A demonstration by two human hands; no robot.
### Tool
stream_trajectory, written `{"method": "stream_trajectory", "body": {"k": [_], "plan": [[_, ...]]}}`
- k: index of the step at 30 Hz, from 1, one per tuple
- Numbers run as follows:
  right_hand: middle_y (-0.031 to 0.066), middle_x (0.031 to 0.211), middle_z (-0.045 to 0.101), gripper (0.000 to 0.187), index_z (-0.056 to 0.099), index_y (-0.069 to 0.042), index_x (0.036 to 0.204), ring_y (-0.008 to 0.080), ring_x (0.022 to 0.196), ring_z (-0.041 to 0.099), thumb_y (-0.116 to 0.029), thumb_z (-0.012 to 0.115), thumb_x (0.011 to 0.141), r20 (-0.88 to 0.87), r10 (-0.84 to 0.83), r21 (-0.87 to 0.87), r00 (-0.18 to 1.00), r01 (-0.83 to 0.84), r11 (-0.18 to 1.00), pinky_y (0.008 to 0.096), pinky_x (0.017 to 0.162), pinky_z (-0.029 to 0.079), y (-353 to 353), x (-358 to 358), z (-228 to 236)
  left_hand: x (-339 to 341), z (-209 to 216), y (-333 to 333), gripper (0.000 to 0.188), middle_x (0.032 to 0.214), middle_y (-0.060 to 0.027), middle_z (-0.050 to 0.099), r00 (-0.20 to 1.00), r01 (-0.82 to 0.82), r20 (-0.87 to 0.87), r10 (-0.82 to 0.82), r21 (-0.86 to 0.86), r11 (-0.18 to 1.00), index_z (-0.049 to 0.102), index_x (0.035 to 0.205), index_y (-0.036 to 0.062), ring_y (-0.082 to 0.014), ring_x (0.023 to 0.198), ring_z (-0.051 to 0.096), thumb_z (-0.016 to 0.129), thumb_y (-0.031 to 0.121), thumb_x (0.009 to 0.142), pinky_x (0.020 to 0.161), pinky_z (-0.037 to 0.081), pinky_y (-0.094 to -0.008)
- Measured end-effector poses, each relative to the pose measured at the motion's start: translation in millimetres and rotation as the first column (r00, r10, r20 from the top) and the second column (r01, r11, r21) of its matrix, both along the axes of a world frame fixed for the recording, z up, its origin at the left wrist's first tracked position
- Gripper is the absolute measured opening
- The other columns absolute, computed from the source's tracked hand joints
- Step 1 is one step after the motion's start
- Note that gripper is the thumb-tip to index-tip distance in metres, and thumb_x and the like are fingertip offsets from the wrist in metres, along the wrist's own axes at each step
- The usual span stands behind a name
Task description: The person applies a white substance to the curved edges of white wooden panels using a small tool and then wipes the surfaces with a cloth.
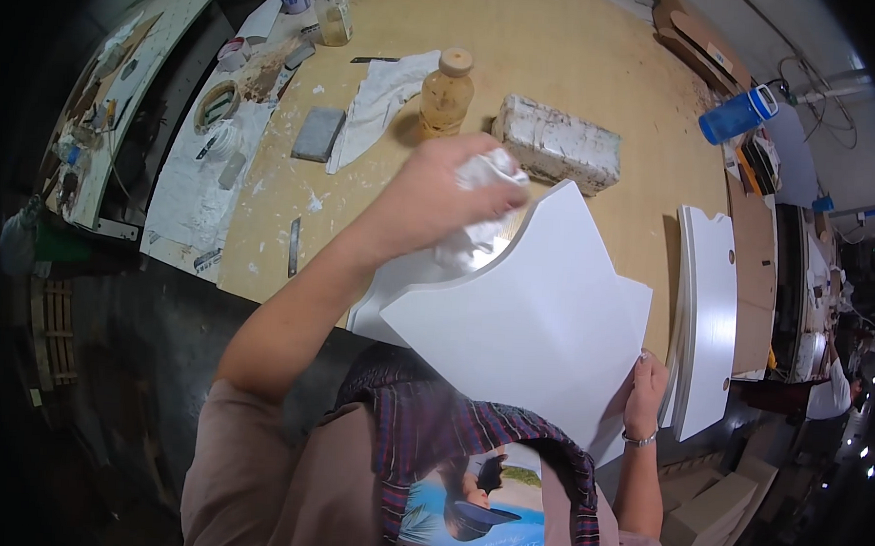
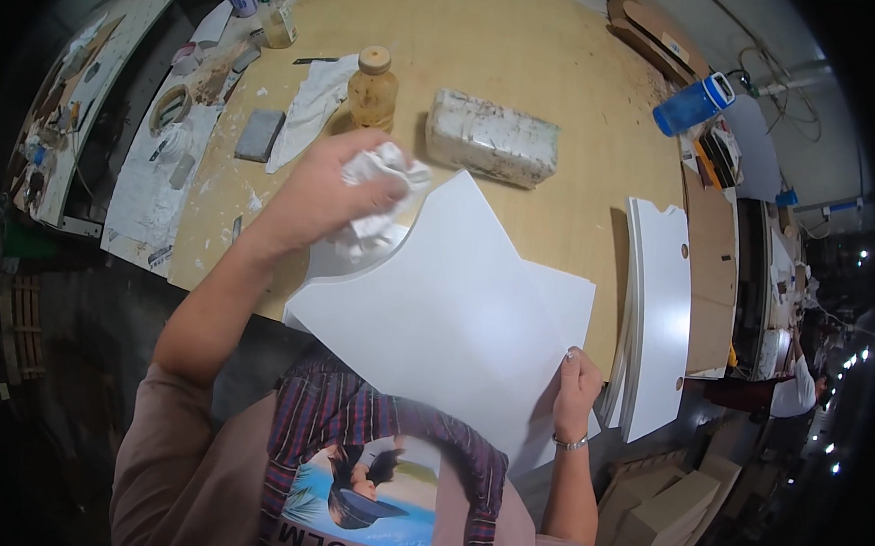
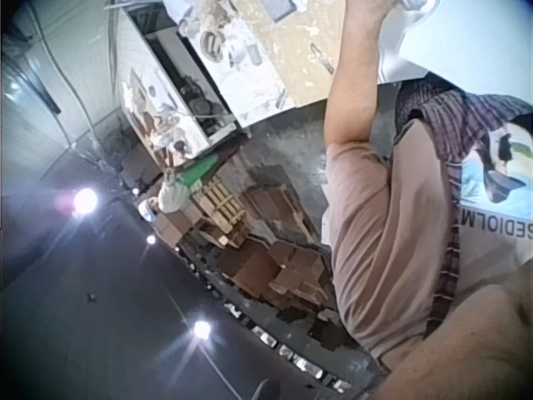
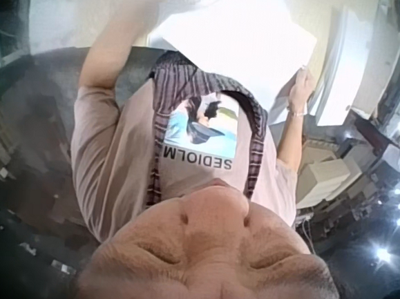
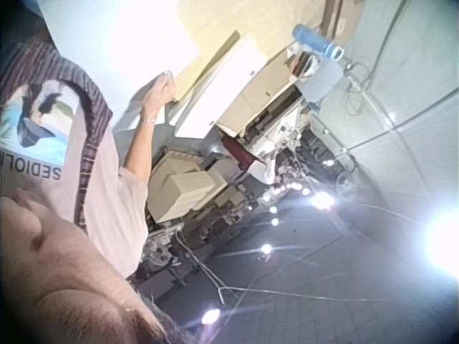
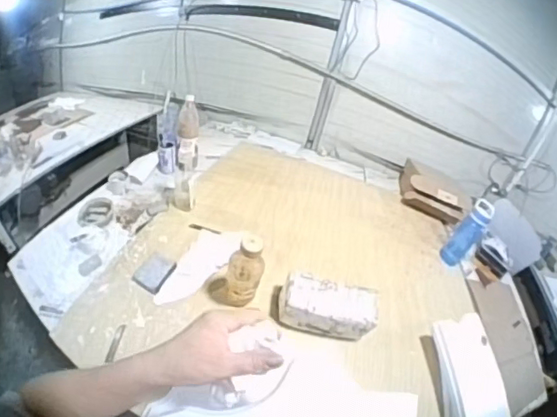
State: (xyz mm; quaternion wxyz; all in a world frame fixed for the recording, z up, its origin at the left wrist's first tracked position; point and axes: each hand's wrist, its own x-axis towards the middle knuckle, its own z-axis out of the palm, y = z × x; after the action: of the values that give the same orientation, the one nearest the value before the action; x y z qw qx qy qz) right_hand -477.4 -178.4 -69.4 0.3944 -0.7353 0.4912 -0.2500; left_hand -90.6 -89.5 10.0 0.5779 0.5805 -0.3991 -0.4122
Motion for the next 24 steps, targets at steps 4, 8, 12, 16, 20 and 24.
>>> {"method": "stream_trajectory", "body": {"k": [4,8,12,16,20,24], "plan": [[-0.0002,0.059,0.026,0.044,0.031,-0.004,0.065,0.0097,0.058,0.024,-0.029,0.045,0.097,-0.031,-0.011,-0.027,0.999,0.01,1.0,0.0289,0.05,0.022,3.4,5.9,10.5,-15.8,1.7,-14.7,0.018,0.076,-0.0019,0.062,0.939,0.102,0.336,-0.069,-0.081,0.991,0.063,0.09,-0.0019,-0.0064,0.063,0.053,0.067,0.014,0.082,0.058,0.044,-0.0226],[0.0017,0.057,0.026,0.043,0.033,-0.002,0.065,0.0108,0.055,0.025,-0.029,0.045,0.097,-0.134,-0.02,-0.125,0.991,0.003,0.992,0.0298,0.049,0.023,11.9,13.5,31.4,-13.3,2.0,-12.5,0.017,0.074,-0.001,0.062,0.985,0.04,0.166,-0.045,0.032,0.999,0.064,0.09,-0.0029,-0.0056,0.063,0.053,0.065,0.013,0.084,0.058,0.042,-0.0214],[0.0048,0.054,0.027,0.043,0.036,-0.001,0.064,0.0132,0.052,0.027,-0.028,0.044,0.097,-0.166,-0.008,-0.176,0.986,-0.021,0.984,0.0309,0.047,0.023,16.4,11.0,36.3,-7.3,-9.9,-5.1,0.017,0.075,-0.0013,0.062,0.98,-0.008,-0.2,0.007,-0.001,1.0,0.066,0.094,-0.0029,-0.0049,0.065,0.055,0.064,0.011,0.084,0.06,0.043,-0.02],[0.0058,0.053,0.028,0.043,0.038,-0.001,0.064,0.0143,0.05,0.027,-0.029,0.044,0.097,-0.198,-0.035,-0.193,0.98,-0.004,0.981,0.0317,0.046,0.023,19.9,11.2,39.6,-6.3,3.3,3.8,0.017,0.075,-0.0018,0.062,0.987,0.015,-0.161,-0.016,-0.011,1.0,0.066,0.094,-0.0031,-0.0053,0.067,0.056,0.064,0.009,0.082,0.06,0.043,-0.0201],[0.0058,0.052,0.028,0.042,0.039,-0.001,0.064,0.0147,0.048,0.028,-0.027,0.044,0.097,-0.199,-0.028,-0.186,0.98,-0.01,0.982,0.0323,0.046,0.024,22.3,14.9,44.8,-7.4,12.6,6.9,0.019,0.076,-0.0019,0.062,0.997,0.04,-0.061,-0.037,0.036,0.999,0.065,0.093,-0.0034,-0.0057,0.068,0.056,0.065,0.006,0.076,0.06,0.044,-0.0204],[0.0066,0.051,0.031,0.041,0.041,0.0,0.064,0.0157,0.046,0.03,-0.025,0.044,0.097,-0.23,-0.015,-0.223,0.973,-0.037,0.974,0.0327,0.045,0.024,25.7,17.9,50.0,-6.0,13.1,10.7,0.02,0.075,-0.0018,0.062,0.999,0.021,-0.036,-0.017,0.111,0.994,0.066,0.091,-0.0034,-0.0058,0.067,0.056,0.065,0.005,0.074,0.06,0.043,-0.0207]]}}
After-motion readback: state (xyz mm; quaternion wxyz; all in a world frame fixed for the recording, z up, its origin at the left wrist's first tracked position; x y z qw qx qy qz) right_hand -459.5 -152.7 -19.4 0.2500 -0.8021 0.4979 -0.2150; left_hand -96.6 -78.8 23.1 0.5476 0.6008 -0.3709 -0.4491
